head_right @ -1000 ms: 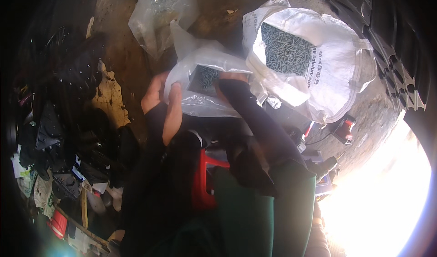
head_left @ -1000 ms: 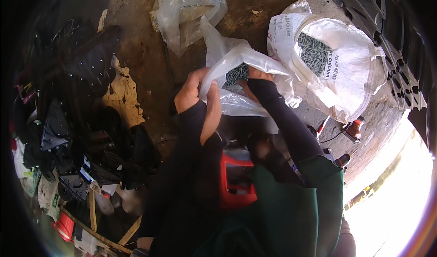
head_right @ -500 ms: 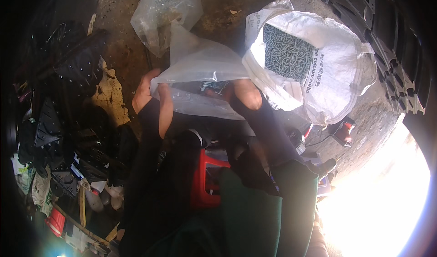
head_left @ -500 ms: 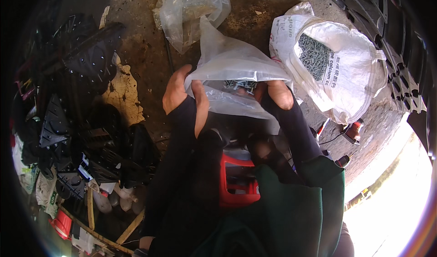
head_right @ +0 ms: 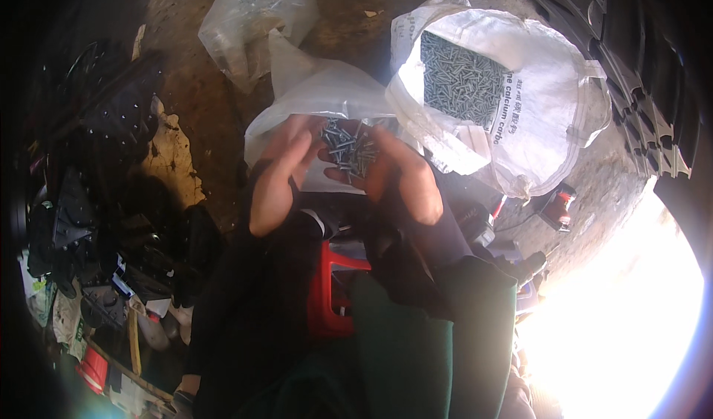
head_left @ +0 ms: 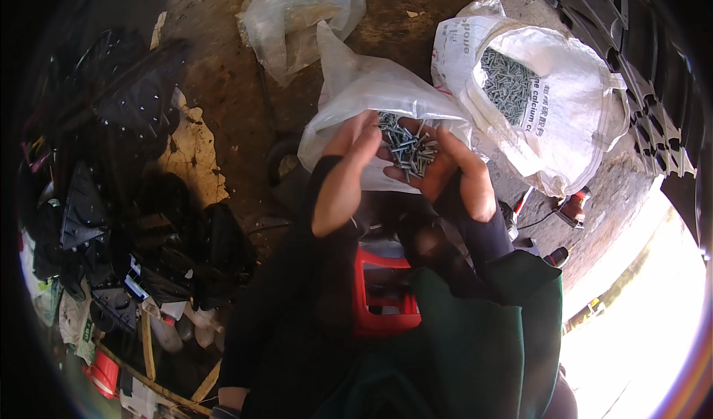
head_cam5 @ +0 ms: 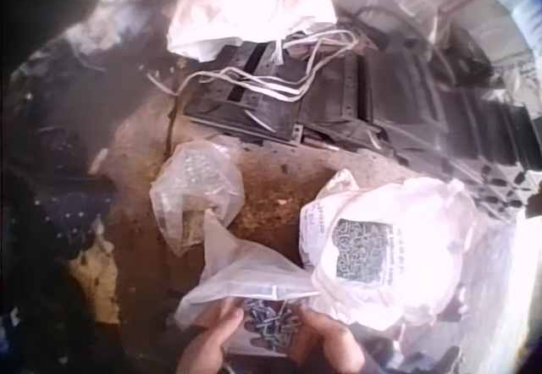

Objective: The person sits on a red stool and repeatedly scoops small metal screws from a white sack into their hands, inspects them, and returns them to the sack. The process is repeated multiple times with no visible final assembly or placement.

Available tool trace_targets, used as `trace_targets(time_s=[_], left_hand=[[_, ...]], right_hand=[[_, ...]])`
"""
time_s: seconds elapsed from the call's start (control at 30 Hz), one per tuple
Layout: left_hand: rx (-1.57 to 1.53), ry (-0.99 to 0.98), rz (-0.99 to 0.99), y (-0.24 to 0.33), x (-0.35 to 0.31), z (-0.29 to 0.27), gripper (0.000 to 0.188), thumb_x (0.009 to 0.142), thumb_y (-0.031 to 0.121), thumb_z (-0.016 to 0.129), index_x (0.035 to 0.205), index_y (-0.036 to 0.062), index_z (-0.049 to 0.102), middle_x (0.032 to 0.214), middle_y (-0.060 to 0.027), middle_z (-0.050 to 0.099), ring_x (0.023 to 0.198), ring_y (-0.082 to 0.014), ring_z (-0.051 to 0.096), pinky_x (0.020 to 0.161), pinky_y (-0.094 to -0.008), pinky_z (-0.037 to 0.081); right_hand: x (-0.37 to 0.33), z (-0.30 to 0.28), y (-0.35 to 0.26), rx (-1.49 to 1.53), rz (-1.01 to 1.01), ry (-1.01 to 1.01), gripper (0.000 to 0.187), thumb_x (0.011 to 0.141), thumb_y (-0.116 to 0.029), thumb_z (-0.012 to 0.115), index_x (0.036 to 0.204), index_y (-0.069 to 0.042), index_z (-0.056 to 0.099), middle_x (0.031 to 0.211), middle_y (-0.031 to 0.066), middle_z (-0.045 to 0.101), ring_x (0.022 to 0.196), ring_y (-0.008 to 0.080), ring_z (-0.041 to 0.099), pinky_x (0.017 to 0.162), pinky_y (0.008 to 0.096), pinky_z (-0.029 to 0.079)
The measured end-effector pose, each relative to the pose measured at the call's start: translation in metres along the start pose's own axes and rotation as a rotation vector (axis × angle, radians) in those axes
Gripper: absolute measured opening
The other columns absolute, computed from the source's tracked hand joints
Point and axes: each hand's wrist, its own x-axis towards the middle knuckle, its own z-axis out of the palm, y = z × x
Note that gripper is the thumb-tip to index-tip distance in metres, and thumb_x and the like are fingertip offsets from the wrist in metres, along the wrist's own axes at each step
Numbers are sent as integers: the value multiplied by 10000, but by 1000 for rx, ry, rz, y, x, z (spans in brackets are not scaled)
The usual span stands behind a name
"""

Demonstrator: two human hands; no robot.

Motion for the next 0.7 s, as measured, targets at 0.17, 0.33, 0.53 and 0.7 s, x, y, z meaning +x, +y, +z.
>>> trace_targets(time_s=[0.17, 0.33, 0.53, 0.7], left_hand=[[-601, -124, -292, -2, 9, -5, 411, 1033, 275, 429, 1246, -47, 570, 1228, -177, 638, 1071, -275, 666, 900, -419, 568], [-653, -133, -285, -7, 9, -7, 391, 1024, 263, 446, 1235, -39, 580, 1240, -196, 638, 1108, -289, 650, 932, -425, 546], [-827, -204, -336, -7, 10, -6, 342, 1020, 262, 453, 1156, -13, 603, 1214, -187, 637, 1090, -307, 650, 942, -442, 537], [-745, -163, -400, -5, 10, -9, 326, 1021, 260, 452, 1139, -5, 601, 1205, -182, 635, 1060, -325, 659, 892, -463, 566]], right_hand=[[-15, 17, -3, -158, 27, -84, 694, 1016, -442, 437, 1445, 94, 338, 1365, 218, 516, 1256, 314, 527, 1064, 472, 415], [-17, 28, -5, -191, 37, -109, 732, 1022, -463, 430, 1448, 122, 326, 1406, 233, 481, 1260, 320, 529, 1066, 467, 420], [-28, 39, -8, -299, 52, -39, 757, 1026, -482, 416, 1450, 139, 323, 1428, 247, 463, 1273, 333, 528, 1067, 460, 424], [-27, 39, -8, -264, 54, -25, 783, 1019, -509, 416, 1456, 134, 316, 1418, 258, 469, 1266, 352, 536, 1070, 453, 428]])
